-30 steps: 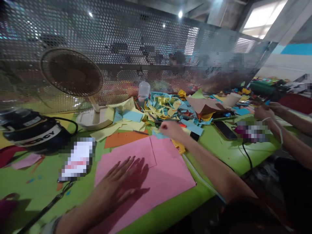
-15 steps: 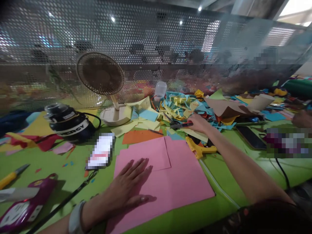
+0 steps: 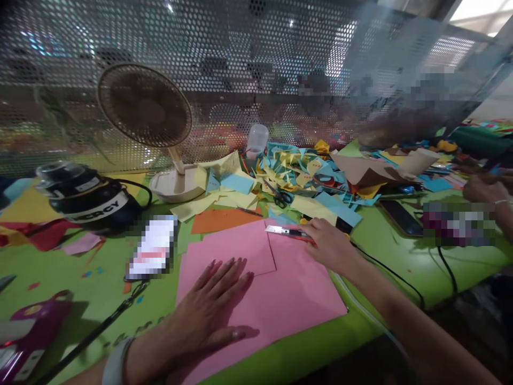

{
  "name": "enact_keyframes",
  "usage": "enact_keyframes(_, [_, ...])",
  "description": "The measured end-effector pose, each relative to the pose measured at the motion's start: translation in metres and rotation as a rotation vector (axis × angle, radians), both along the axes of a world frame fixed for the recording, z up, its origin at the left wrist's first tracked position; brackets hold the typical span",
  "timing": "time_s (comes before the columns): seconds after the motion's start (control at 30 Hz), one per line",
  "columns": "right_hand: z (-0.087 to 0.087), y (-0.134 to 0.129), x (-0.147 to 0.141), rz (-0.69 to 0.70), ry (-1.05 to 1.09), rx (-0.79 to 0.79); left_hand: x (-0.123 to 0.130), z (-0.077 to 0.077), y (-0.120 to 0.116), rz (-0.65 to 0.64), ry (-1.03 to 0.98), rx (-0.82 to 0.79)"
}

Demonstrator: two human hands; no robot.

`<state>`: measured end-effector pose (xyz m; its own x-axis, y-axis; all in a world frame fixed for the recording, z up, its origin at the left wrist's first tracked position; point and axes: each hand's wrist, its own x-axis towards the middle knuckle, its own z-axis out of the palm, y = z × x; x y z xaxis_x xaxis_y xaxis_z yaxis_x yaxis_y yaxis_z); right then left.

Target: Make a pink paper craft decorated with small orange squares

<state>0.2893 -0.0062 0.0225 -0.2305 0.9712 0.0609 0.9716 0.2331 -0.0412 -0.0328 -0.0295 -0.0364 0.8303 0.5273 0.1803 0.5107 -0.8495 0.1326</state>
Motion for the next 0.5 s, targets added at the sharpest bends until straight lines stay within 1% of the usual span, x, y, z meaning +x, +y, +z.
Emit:
enact_keyframes(0.13, [0.003, -0.008, 0.002, 0.045, -0.032, -0.016, -0.001, -0.004, 0.001, -0.008, -0.025, 0.013])
enact_keyframes(0.33, [0.017, -0.027, 0.0, 0.028, -0.025, -0.11, -0.002, -0.004, 0.001, -0.002, -0.007, 0.036])
enact_keyframes(0.4, [0.018, -0.032, -0.002, 0.034, 0.015, -0.144, -0.004, -0.003, 0.001, -0.008, -0.003, 0.049])
enact_keyframes(0.5, [0.014, -0.035, -0.006, 0.034, 0.088, -0.203, -0.012, -0.004, 0.001, -0.005, -0.007, 0.063])
